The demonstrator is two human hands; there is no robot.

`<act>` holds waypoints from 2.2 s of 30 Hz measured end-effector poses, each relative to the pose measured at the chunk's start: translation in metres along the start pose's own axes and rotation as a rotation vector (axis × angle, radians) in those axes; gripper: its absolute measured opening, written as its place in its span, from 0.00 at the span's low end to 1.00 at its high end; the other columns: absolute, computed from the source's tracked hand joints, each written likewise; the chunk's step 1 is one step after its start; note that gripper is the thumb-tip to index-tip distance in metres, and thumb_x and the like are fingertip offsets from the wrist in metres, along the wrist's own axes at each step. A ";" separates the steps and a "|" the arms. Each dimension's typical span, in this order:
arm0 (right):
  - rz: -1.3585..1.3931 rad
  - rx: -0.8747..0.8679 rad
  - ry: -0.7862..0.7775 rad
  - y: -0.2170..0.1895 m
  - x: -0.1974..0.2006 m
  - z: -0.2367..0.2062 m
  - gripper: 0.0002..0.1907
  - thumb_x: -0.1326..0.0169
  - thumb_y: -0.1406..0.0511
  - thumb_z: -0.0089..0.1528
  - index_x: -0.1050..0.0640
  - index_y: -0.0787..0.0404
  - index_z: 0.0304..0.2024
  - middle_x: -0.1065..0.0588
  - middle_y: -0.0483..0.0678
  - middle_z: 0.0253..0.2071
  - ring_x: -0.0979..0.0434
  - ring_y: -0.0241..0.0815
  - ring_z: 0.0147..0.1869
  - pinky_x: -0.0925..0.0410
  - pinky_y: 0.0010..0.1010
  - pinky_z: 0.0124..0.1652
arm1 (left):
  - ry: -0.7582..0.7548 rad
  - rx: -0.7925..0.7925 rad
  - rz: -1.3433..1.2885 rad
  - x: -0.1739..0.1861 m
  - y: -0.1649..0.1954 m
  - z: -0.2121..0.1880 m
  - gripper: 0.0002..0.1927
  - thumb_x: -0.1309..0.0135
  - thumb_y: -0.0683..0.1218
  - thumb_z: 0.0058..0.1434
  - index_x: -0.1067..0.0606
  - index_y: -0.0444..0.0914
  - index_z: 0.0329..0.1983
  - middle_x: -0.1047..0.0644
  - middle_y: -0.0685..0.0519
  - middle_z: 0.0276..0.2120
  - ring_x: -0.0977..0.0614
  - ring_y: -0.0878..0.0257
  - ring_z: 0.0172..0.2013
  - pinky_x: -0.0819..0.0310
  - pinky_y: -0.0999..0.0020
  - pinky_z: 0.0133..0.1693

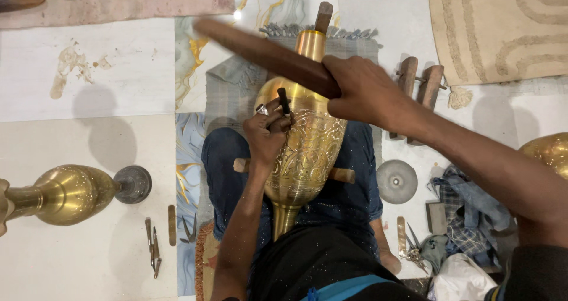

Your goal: The person sits on the floor with a brass vase held between the legs and chisels ornamental patterns into its surface, holding a small chisel against the metal with one hand and striking it with a wooden mallet in the other, repositioning the chisel repeatedly to work different areas of the design.

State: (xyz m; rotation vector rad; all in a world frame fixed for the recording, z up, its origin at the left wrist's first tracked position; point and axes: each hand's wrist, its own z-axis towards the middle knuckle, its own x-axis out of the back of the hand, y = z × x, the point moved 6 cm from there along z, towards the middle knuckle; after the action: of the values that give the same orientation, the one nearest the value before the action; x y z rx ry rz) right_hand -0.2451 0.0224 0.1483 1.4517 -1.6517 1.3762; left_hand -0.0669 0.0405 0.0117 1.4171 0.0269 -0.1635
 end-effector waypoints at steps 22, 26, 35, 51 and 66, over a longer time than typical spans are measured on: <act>0.858 -0.224 0.528 0.072 -0.150 -0.085 0.17 0.34 0.65 0.56 0.25 0.68 0.41 0.24 0.49 0.25 0.24 0.38 0.23 0.32 0.29 0.22 | 0.136 0.097 -0.491 0.049 -0.025 -0.024 0.19 0.43 0.30 0.58 0.26 0.29 0.54 0.18 0.47 0.36 0.13 0.60 0.35 0.15 0.68 0.38; 1.224 -0.542 0.465 0.088 -0.247 -0.151 0.20 0.34 0.65 0.53 0.24 0.67 0.44 0.25 0.47 0.22 0.27 0.36 0.18 0.37 0.27 0.16 | -0.050 0.119 -0.215 0.043 -0.025 -0.017 0.12 0.40 0.30 0.58 0.19 0.26 0.46 0.15 0.40 0.38 0.13 0.59 0.33 0.14 0.66 0.37; 0.940 -0.456 0.586 0.078 -0.295 -0.210 0.25 0.33 0.69 0.51 0.24 0.69 0.51 0.22 0.45 0.36 0.23 0.33 0.37 0.29 0.25 0.38 | -0.738 -0.053 0.080 -0.024 -0.004 0.006 0.27 0.50 0.28 0.54 0.22 0.31 0.58 0.15 0.42 0.38 0.12 0.60 0.35 0.13 0.69 0.40; 0.820 -0.507 0.618 0.061 -0.288 -0.196 0.18 0.32 0.67 0.53 0.20 0.67 0.43 0.21 0.46 0.31 0.24 0.32 0.33 0.30 0.25 0.35 | -1.275 -0.461 0.413 -0.054 0.007 0.014 0.26 0.39 0.31 0.46 0.17 0.44 0.48 0.16 0.54 0.28 0.15 0.63 0.25 0.24 0.64 0.26; 0.637 -0.266 0.901 0.043 -0.261 -0.176 0.18 0.36 0.72 0.58 0.24 0.69 0.49 0.21 0.49 0.37 0.20 0.38 0.40 0.26 0.28 0.42 | -1.455 -0.498 0.577 -0.072 0.007 0.014 0.17 0.39 0.37 0.48 0.19 0.43 0.42 0.21 0.48 0.21 0.20 0.52 0.23 0.31 0.55 0.26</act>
State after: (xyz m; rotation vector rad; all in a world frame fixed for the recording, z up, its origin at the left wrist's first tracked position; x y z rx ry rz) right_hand -0.2527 0.2793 -0.0377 0.0441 -1.5869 1.6794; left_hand -0.1379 0.0347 0.0295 0.5144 -1.4158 -0.6166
